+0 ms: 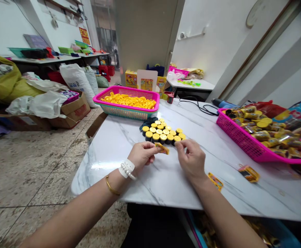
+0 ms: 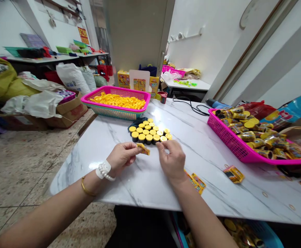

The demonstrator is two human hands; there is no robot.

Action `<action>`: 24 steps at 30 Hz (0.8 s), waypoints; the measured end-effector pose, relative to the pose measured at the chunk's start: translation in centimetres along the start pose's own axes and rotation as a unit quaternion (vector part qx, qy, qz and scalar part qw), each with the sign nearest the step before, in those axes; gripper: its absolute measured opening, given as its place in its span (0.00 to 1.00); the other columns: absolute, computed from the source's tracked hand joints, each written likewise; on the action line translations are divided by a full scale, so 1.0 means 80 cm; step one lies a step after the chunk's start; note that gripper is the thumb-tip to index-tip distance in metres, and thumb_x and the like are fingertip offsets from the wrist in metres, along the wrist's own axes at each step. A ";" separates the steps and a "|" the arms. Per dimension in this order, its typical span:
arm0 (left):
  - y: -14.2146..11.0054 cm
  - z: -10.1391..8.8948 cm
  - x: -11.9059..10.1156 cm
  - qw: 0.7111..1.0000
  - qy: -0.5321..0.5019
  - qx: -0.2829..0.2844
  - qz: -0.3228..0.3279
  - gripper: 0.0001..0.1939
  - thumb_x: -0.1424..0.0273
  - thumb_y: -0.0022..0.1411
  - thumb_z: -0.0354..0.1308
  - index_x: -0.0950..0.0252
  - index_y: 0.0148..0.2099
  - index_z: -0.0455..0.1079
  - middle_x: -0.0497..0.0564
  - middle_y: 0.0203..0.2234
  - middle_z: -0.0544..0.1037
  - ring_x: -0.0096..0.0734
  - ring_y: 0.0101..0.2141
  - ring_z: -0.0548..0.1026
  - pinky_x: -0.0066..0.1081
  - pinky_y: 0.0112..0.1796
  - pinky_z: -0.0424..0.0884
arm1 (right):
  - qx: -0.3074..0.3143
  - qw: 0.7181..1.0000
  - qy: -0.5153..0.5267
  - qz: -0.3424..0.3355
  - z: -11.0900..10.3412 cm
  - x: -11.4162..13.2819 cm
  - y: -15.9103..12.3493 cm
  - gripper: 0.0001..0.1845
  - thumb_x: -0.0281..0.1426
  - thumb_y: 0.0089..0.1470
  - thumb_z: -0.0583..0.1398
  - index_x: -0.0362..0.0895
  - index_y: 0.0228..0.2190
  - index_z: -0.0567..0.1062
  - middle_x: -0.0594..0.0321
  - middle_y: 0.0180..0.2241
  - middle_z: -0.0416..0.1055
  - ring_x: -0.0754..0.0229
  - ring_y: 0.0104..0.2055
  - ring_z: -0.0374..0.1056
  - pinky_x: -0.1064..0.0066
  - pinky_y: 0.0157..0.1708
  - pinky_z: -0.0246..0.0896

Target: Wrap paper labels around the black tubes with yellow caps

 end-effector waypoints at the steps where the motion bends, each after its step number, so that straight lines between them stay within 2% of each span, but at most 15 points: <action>1: 0.000 -0.002 -0.001 1.000 0.019 -0.011 0.012 0.17 0.59 0.46 0.70 0.65 0.25 0.70 0.41 0.13 0.65 0.18 0.15 0.58 0.24 0.18 0.49 | -0.026 0.998 -0.051 0.010 -0.005 -0.012 0.005 0.10 0.37 0.58 0.61 0.44 0.30 0.74 0.57 0.32 0.74 0.54 0.38 0.69 0.64 0.39 0.62; 3: -0.001 -0.008 -0.009 0.994 0.069 -0.050 0.066 0.15 0.62 0.46 0.70 0.66 0.24 0.70 0.43 0.16 0.68 0.20 0.18 0.62 0.24 0.21 0.55 | -0.023 0.991 -0.127 0.036 -0.005 -0.034 0.011 0.06 0.34 0.54 0.63 0.45 0.30 0.72 0.55 0.35 0.74 0.50 0.42 0.68 0.60 0.43 0.62; 6: -0.004 -0.013 -0.020 0.980 0.114 -0.099 0.130 0.13 0.66 0.45 0.70 0.66 0.22 0.70 0.46 0.20 0.72 0.23 0.24 0.68 0.25 0.27 0.63 | 0.017 0.981 -0.179 0.074 0.002 -0.053 0.011 0.05 0.30 0.49 0.62 0.46 0.29 0.69 0.57 0.33 0.72 0.51 0.38 0.67 0.61 0.41 0.62; 10: 0.000 -0.013 -0.014 0.987 0.119 -0.076 0.074 0.13 0.64 0.46 0.69 0.65 0.22 0.69 0.43 0.14 0.68 0.21 0.18 0.62 0.25 0.22 0.57 | 0.007 0.976 -0.194 0.102 0.002 -0.050 0.005 0.11 0.31 0.48 0.60 0.45 0.36 0.70 0.54 0.37 0.70 0.52 0.37 0.66 0.63 0.36 0.62; 13: 0.004 -0.017 -0.009 0.990 0.110 -0.076 0.035 0.13 0.63 0.47 0.69 0.65 0.23 0.72 0.41 0.12 0.65 0.19 0.15 0.57 0.26 0.20 0.51 | 0.007 0.985 -0.140 0.102 -0.002 -0.040 0.003 0.14 0.32 0.48 0.60 0.43 0.39 0.73 0.55 0.36 0.71 0.53 0.36 0.67 0.61 0.38 0.63; 15: 0.007 -0.022 -0.007 0.989 0.110 -0.094 0.023 0.12 0.63 0.47 0.68 0.66 0.25 0.74 0.41 0.12 0.65 0.18 0.15 0.55 0.26 0.19 0.49 | 0.039 0.989 -0.047 0.131 0.000 -0.037 0.000 0.16 0.35 0.49 0.61 0.43 0.40 0.76 0.60 0.30 0.71 0.56 0.31 0.67 0.63 0.36 0.64; 17: 0.009 -0.024 -0.005 0.988 0.113 -0.102 0.018 0.12 0.63 0.47 0.69 0.67 0.26 0.75 0.41 0.11 0.64 0.18 0.15 0.54 0.26 0.19 0.48 | 0.115 0.979 0.052 0.162 0.011 -0.033 -0.006 0.16 0.37 0.52 0.60 0.44 0.42 0.78 0.64 0.28 0.70 0.60 0.25 0.66 0.66 0.30 0.64; 19: 0.010 -0.023 -0.003 0.989 0.116 -0.095 0.015 0.12 0.63 0.48 0.69 0.67 0.25 0.74 0.40 0.10 0.63 0.17 0.14 0.55 0.25 0.19 0.48 | 0.170 0.972 0.078 0.143 0.020 -0.023 -0.012 0.15 0.35 0.52 0.59 0.46 0.40 0.81 0.63 0.29 0.71 0.62 0.25 0.65 0.67 0.29 0.64; 22: 0.009 -0.019 -0.003 0.991 0.108 -0.081 0.006 0.11 0.66 0.49 0.68 0.67 0.24 0.71 0.40 0.10 0.64 0.17 0.13 0.57 0.24 0.17 0.49 | 0.162 0.984 0.038 0.058 0.021 -0.006 -0.013 0.13 0.32 0.51 0.59 0.47 0.35 0.84 0.61 0.32 0.70 0.61 0.29 0.67 0.65 0.33 0.64; 24: 0.008 -0.017 -0.003 0.992 0.095 -0.078 -0.002 0.11 0.69 0.49 0.68 0.66 0.23 0.69 0.41 0.10 0.65 0.17 0.12 0.59 0.23 0.17 0.50 | 0.163 0.983 0.066 0.048 0.022 -0.003 -0.014 0.14 0.31 0.52 0.58 0.48 0.35 0.84 0.61 0.32 0.70 0.61 0.31 0.67 0.65 0.34 0.65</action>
Point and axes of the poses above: each hand's wrist, its own y-axis towards the middle knuckle, its own z-axis out of the palm, x = y × z, the point moved 6 cm from there along y, towards the middle knuckle
